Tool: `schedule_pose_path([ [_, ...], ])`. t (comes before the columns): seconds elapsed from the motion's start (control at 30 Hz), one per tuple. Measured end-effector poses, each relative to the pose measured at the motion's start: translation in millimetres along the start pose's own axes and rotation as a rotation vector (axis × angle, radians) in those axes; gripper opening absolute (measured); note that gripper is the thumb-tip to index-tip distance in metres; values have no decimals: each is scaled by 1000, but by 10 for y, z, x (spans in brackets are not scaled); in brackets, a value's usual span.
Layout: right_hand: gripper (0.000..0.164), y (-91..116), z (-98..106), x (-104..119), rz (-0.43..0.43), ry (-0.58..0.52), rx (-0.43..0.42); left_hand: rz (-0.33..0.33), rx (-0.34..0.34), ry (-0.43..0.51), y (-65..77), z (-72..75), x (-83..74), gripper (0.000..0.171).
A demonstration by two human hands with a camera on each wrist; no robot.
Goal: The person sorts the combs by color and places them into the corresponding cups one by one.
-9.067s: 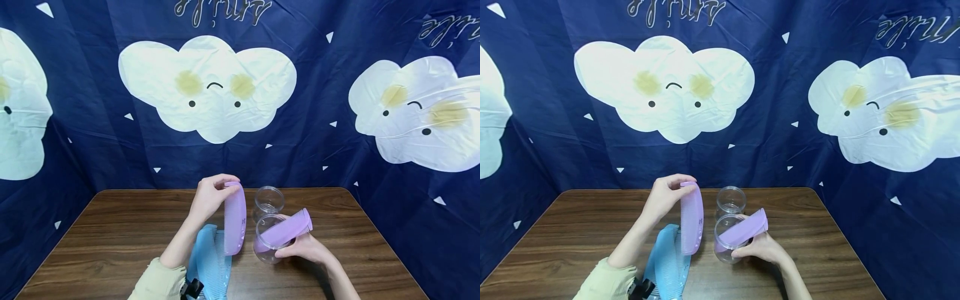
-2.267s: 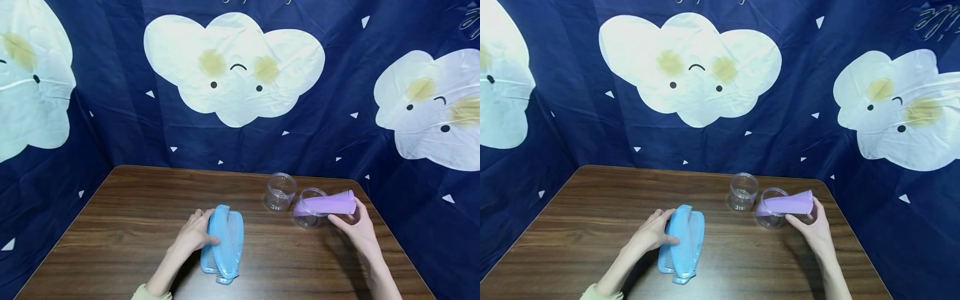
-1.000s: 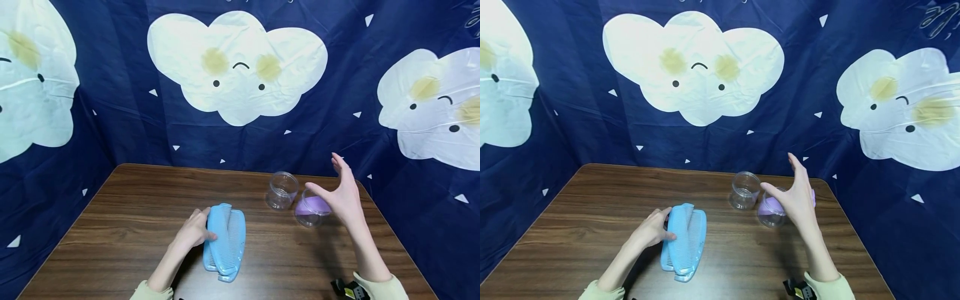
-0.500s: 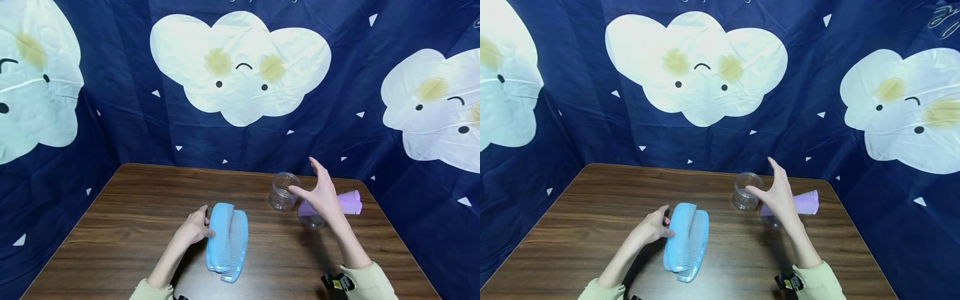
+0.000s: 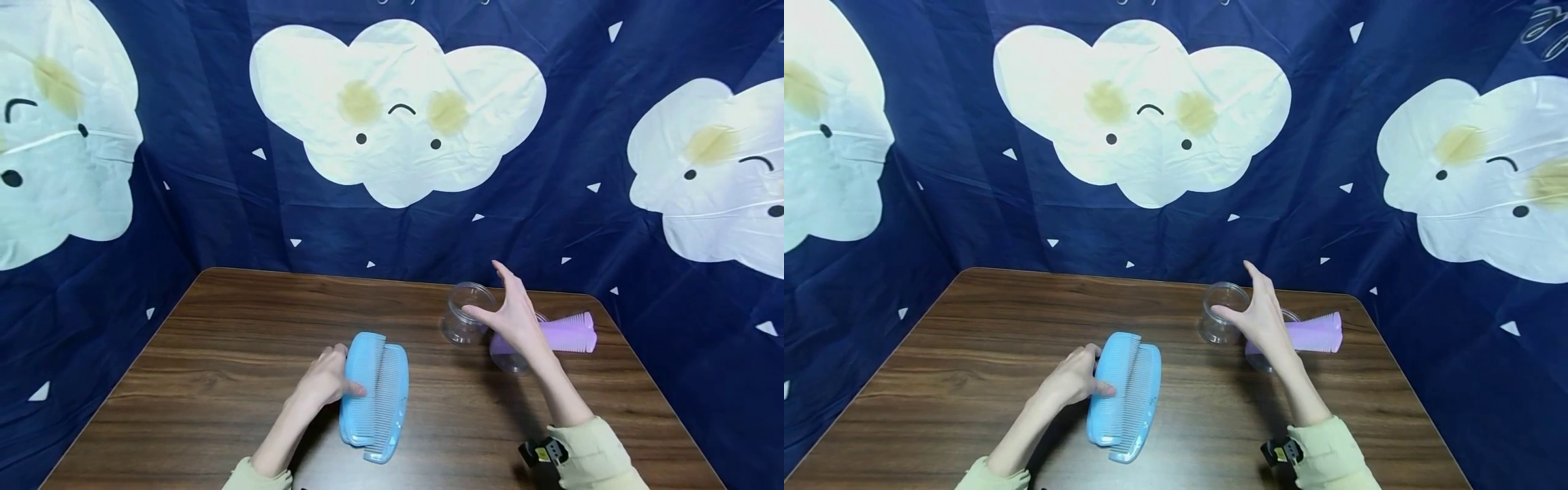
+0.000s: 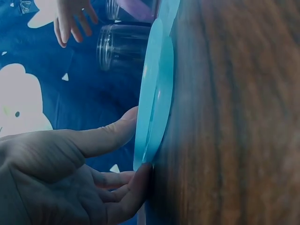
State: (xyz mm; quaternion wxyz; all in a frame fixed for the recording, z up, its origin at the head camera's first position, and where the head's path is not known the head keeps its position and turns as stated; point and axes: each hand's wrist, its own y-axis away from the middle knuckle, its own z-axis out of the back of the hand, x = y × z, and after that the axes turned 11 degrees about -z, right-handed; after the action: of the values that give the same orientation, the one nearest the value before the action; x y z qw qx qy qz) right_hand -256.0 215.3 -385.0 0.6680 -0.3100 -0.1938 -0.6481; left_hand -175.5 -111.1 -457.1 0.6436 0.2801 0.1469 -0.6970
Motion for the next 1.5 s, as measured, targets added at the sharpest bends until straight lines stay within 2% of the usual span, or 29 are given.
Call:
schedule_pose_path([
  [0.23,109,-35,-65,-45,-17,13,40,18,17,29,-8,9,-1,90],
  [0.43,108,-56,-113,-70,-28,34,61,-13,19,53,-10,39,27,85],
  [0.6,108,-81,-165,-102,-22,47,75,-47,26,215,9,73,41,67],
  [0.7,109,-93,-192,-116,-25,64,83,-80,23,318,29,83,38,48],
  [0.83,110,-110,-221,-125,-37,100,95,-125,-2,385,54,96,24,34],
  [1.0,111,-154,-250,-128,-39,169,102,-162,-28,464,78,141,-10,33],
  [1.17,112,-195,-273,-138,-36,233,108,-211,-61,496,87,203,-47,36],
  [1.4,111,-216,-297,-103,-44,269,129,-360,-123,510,89,290,-38,38],
  [1.5,109,-225,-315,-99,-50,285,131,-401,-150,524,101,315,-39,37],
])
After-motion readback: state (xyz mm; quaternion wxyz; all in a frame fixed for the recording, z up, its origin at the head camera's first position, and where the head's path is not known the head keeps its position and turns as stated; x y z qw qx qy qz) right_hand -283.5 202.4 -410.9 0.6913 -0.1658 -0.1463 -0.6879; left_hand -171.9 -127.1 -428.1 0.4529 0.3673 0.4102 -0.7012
